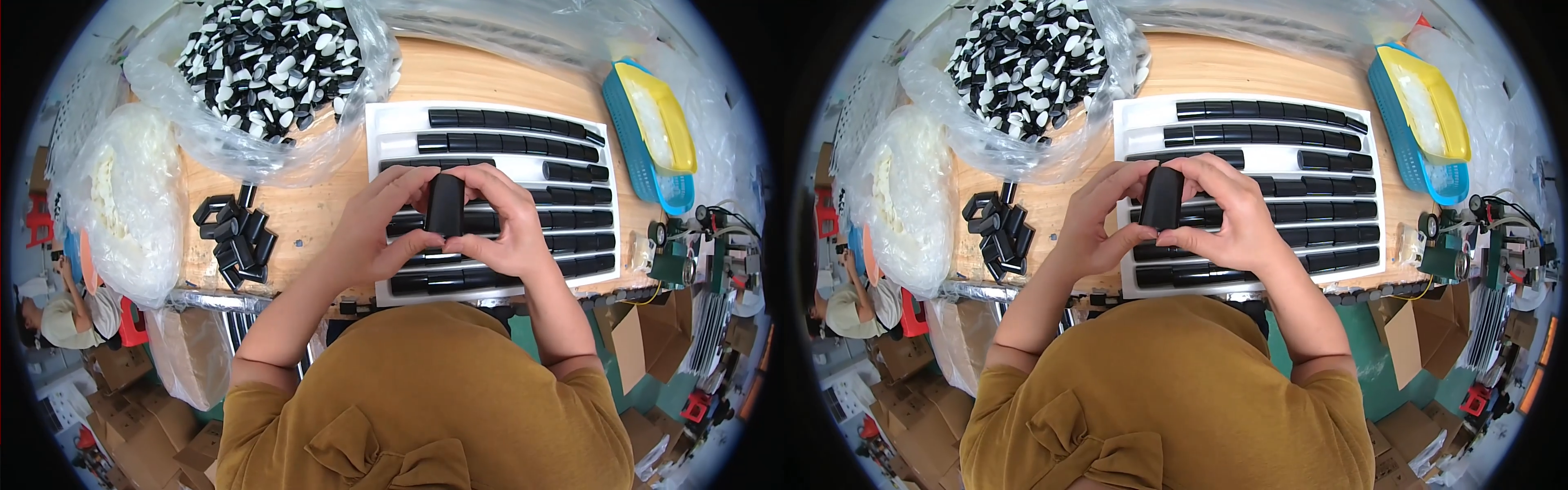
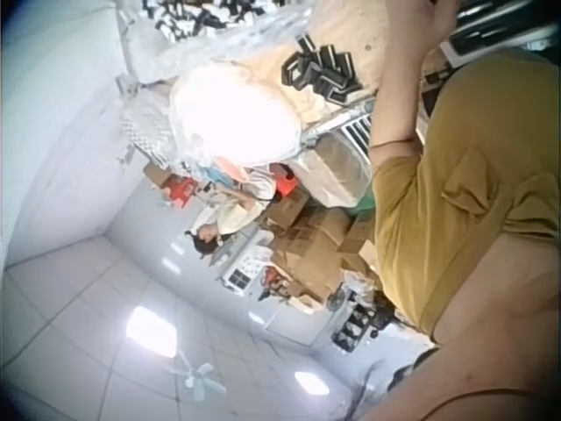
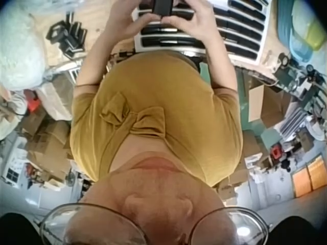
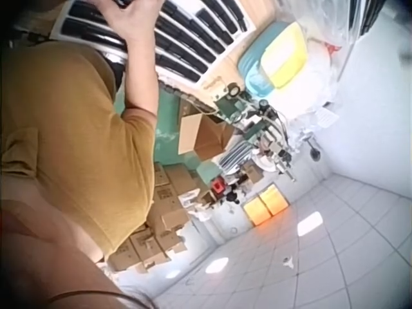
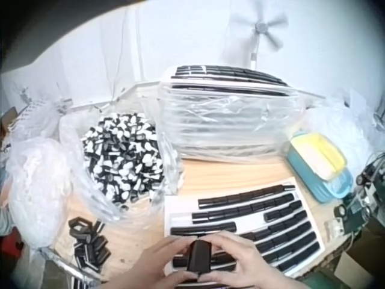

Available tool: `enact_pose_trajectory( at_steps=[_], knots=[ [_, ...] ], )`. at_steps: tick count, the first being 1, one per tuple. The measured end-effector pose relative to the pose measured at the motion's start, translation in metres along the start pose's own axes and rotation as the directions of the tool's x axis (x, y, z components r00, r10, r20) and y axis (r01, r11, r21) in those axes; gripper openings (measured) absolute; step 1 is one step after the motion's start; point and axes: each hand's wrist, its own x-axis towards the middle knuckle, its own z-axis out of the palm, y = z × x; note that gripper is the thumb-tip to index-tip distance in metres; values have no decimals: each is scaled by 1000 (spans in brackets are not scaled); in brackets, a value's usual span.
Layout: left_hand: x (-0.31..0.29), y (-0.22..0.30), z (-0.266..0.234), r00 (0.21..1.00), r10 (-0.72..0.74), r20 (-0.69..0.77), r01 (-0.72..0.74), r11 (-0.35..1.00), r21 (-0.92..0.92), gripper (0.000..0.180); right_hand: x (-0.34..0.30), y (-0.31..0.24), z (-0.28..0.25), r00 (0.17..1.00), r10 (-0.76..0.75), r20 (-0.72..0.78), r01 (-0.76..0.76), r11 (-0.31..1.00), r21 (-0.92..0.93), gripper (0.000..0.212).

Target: Manually assembling small white parts into black plastic housings at a workstation.

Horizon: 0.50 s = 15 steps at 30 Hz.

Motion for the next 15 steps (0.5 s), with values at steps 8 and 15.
enact_pose_trajectory(
  at_steps=[8,15],
  knots=[
    [2,-40,-8,938,-238,-252,222,971,-92,49,-31,75,-28,853,-7,-522,-414,599,-685,60],
    [-4,-74,-38,825,-292,-484,286,954,-88,21,-45,104,-45,776,20,-630,-624,167,-763,67]
  ],
)
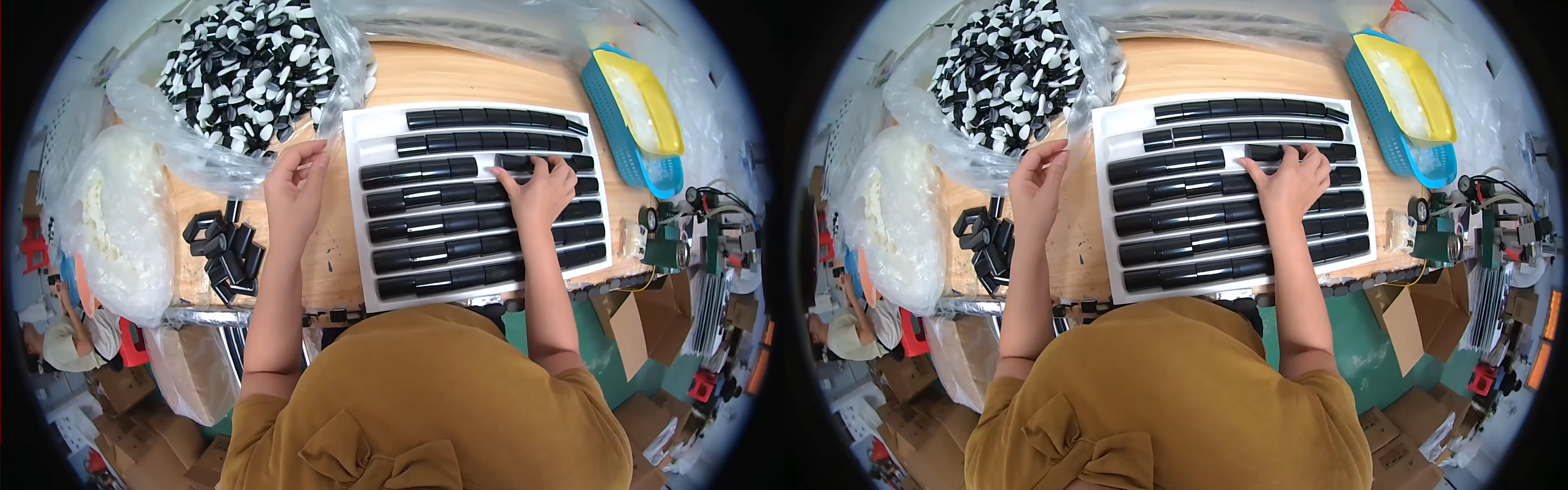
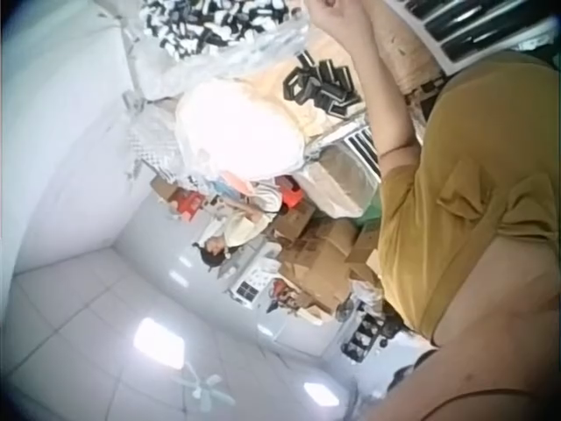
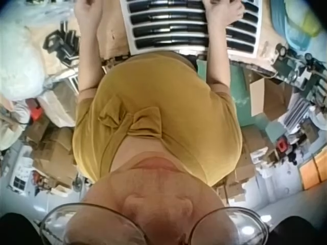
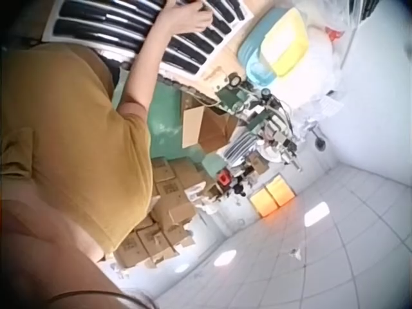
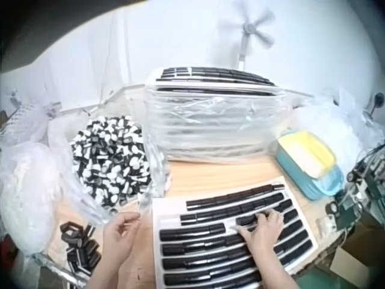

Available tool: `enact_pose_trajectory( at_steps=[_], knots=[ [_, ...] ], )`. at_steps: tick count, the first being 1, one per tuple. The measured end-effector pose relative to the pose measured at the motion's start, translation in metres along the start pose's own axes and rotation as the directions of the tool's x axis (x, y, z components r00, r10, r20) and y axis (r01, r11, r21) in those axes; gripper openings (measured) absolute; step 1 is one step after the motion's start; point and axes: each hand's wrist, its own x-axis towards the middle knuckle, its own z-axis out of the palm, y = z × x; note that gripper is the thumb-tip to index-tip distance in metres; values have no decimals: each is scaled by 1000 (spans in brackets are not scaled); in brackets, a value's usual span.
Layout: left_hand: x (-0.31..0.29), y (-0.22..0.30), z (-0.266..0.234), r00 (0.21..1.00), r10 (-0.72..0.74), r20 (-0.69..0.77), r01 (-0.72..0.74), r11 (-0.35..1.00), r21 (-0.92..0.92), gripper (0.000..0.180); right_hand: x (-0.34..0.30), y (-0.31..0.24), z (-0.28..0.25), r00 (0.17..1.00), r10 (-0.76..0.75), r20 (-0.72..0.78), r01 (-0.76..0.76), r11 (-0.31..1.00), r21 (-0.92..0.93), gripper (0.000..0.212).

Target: Manually assembling small white parts into black plastic housings at a workstation.

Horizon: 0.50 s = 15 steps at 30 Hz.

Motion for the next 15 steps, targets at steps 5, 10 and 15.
enact_pose_trajectory(
  at_steps=[5,10,15],
  knots=[
    [-4,-11,-15,996,17,-84,-10,997,83,15,0,-6,-6,999,-35,-9,37,980,197,58],
    [10,-7,-14,983,-37,-179,57,992,109,13,-5,-46,2,976,-216,7,210,955,208,38],
    [41,-53,-37,970,137,-202,-28,886,463,15,-14,-60,4,974,-221,58,205,958,201,35]
  ],
)
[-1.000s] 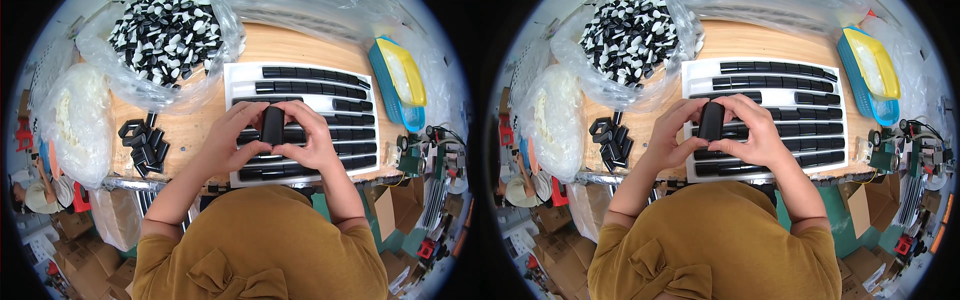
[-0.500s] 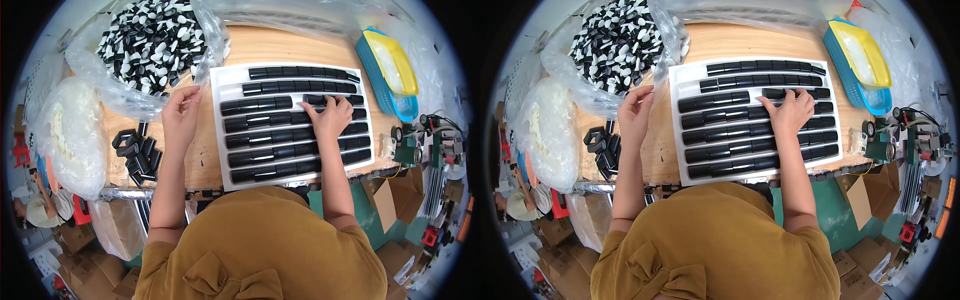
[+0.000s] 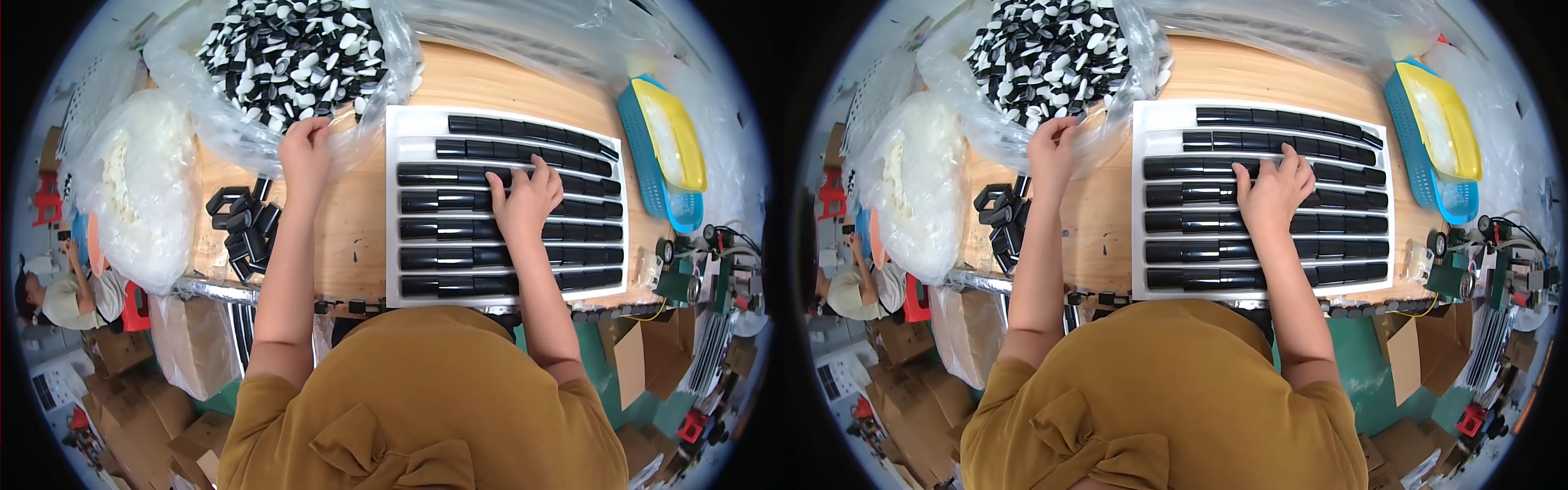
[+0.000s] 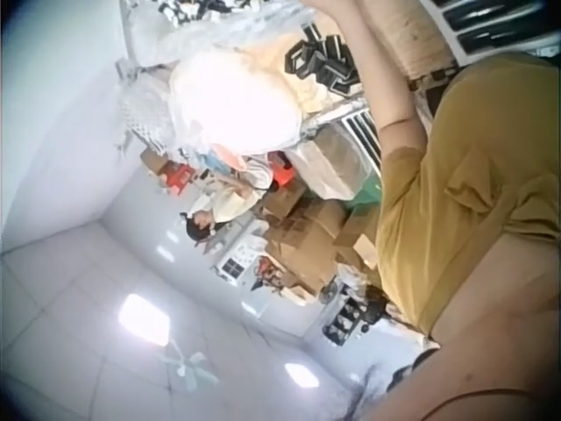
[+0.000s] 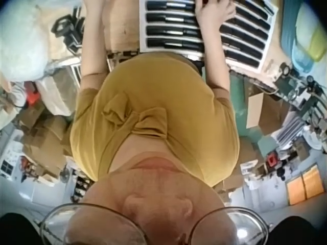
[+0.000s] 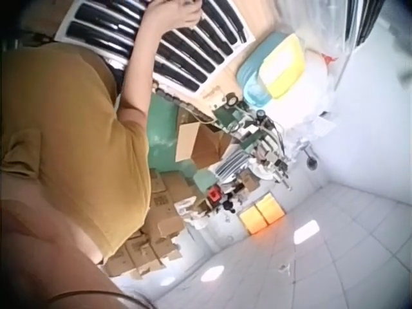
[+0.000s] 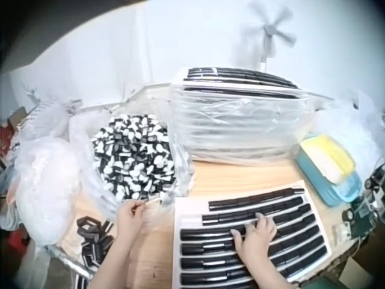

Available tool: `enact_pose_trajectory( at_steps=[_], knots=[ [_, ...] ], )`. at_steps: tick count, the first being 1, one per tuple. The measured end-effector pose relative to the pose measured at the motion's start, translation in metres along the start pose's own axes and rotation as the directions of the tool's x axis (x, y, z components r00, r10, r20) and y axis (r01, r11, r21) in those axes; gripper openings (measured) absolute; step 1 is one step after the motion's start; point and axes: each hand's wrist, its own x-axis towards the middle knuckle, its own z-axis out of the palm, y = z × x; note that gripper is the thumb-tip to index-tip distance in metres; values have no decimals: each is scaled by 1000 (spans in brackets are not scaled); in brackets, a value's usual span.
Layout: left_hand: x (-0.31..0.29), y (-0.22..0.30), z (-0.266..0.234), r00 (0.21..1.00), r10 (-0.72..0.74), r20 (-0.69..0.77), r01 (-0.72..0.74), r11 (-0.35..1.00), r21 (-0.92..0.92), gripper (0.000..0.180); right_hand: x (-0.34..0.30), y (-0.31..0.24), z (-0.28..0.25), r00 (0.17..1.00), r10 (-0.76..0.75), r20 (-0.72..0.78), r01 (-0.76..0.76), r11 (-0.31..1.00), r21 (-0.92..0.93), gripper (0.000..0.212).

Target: Manually assembling small white parts into black plastic housings at a workstation.

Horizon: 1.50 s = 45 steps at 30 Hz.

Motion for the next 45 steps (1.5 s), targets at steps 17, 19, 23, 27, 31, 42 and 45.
enact_pose_trajectory(
  at_steps=[17,19,23,27,31,42,45],
  knots=[
    [-8,42,19,989,-138,43,143,886,-441,18,19,-8,-38,941,282,185,-283,361,888,30],
    [-28,87,6,965,-87,249,237,697,-677,17,26,-27,-52,947,174,270,-279,31,960,29],
    [-64,116,-5,801,-27,598,490,603,-629,33,31,-52,-69,962,48,268,-264,-76,961,30],
    [-67,129,-11,692,75,718,575,544,-611,44,30,-58,-77,954,-30,299,-300,-113,947,30],
    [-66,141,-18,652,87,753,585,574,-573,53,29,-52,-80,943,-47,329,-332,-95,938,29],
    [-64,152,-19,669,133,731,556,563,-611,60,24,-49,-86,899,-192,392,-415,-96,905,27],
    [-63,151,-19,658,153,737,565,546,-619,60,26,-49,-89,893,-220,393,-419,-85,904,28]
  ],
)
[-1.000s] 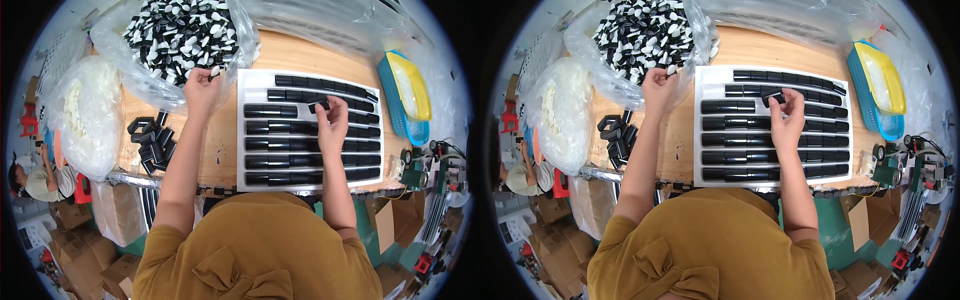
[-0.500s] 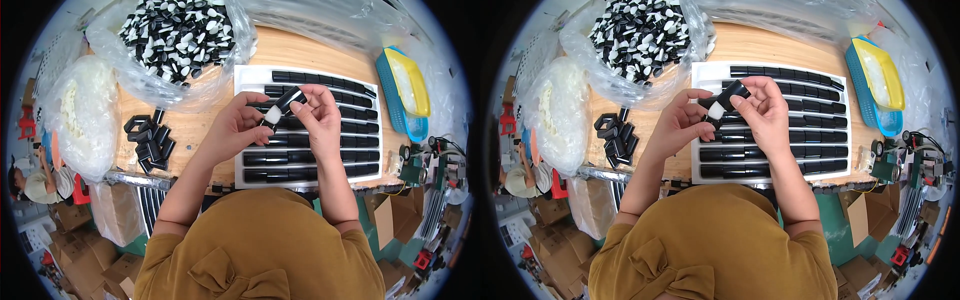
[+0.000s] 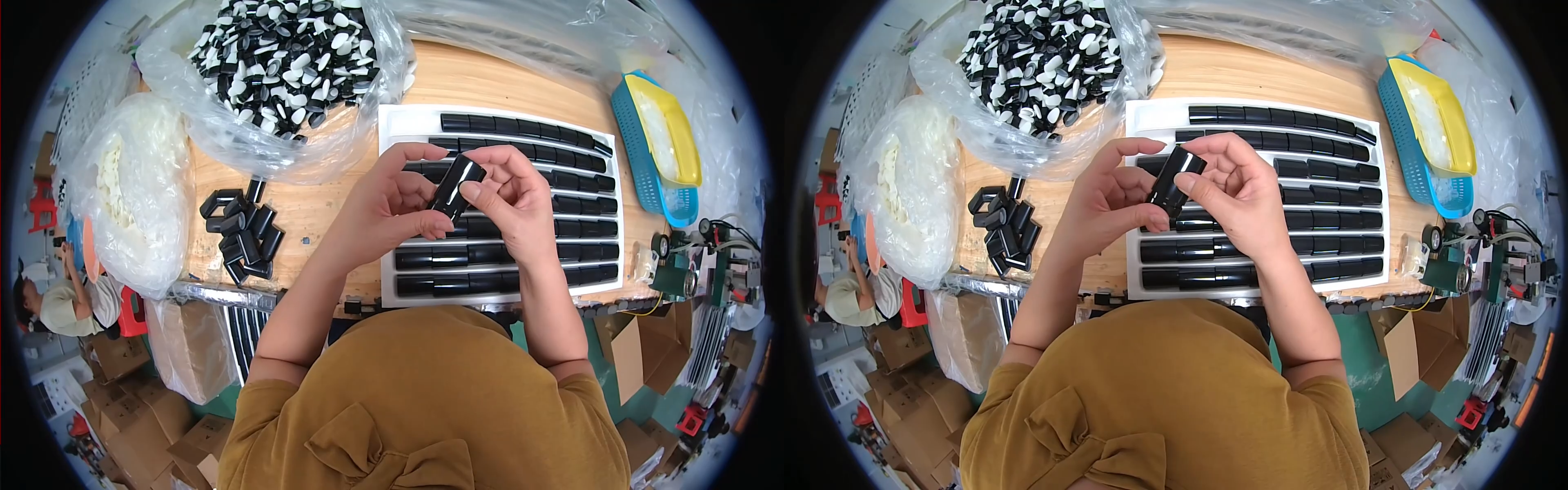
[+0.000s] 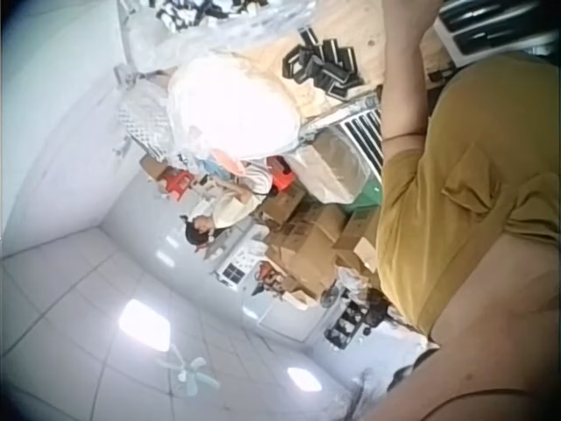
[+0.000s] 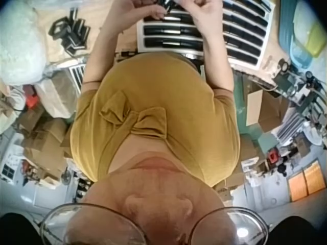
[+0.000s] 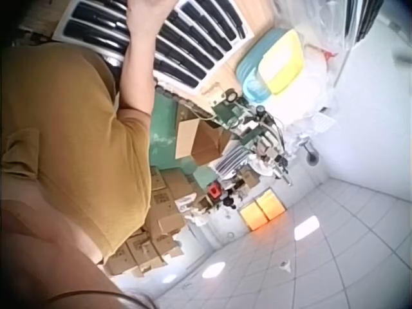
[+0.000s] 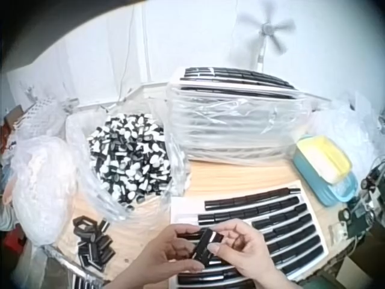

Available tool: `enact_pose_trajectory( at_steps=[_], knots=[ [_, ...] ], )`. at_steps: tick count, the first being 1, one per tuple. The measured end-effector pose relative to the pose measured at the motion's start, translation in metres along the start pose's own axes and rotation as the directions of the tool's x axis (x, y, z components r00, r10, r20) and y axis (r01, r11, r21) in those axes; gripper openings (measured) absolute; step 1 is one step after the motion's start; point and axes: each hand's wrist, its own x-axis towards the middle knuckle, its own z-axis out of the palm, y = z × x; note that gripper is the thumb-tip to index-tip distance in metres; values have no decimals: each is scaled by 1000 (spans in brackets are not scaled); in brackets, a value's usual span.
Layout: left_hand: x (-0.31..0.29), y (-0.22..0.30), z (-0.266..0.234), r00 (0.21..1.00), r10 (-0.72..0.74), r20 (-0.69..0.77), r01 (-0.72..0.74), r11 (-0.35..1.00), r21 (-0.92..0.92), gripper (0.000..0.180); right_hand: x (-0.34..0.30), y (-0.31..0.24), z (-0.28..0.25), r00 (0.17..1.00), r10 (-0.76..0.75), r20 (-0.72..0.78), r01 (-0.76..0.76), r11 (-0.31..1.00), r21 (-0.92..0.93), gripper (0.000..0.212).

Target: Manually assembling small white parts into black plastic housings at a workstation.

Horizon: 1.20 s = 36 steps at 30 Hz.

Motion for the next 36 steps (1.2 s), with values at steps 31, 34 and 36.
enact_pose_trajectory(
  at_steps=[31,34,36],
  knots=[
    [-3,-4,-6,949,305,78,-314,927,204,80,-6,0,-3,956,-191,223,224,965,-135,76],
    [-5,-6,-4,939,328,103,-339,933,121,81,-8,-1,-5,951,-222,216,259,952,-162,77],
    [-6,-3,-4,937,329,113,-346,919,191,81,-8,0,-6,951,-220,216,257,953,-162,77]
  ],
)
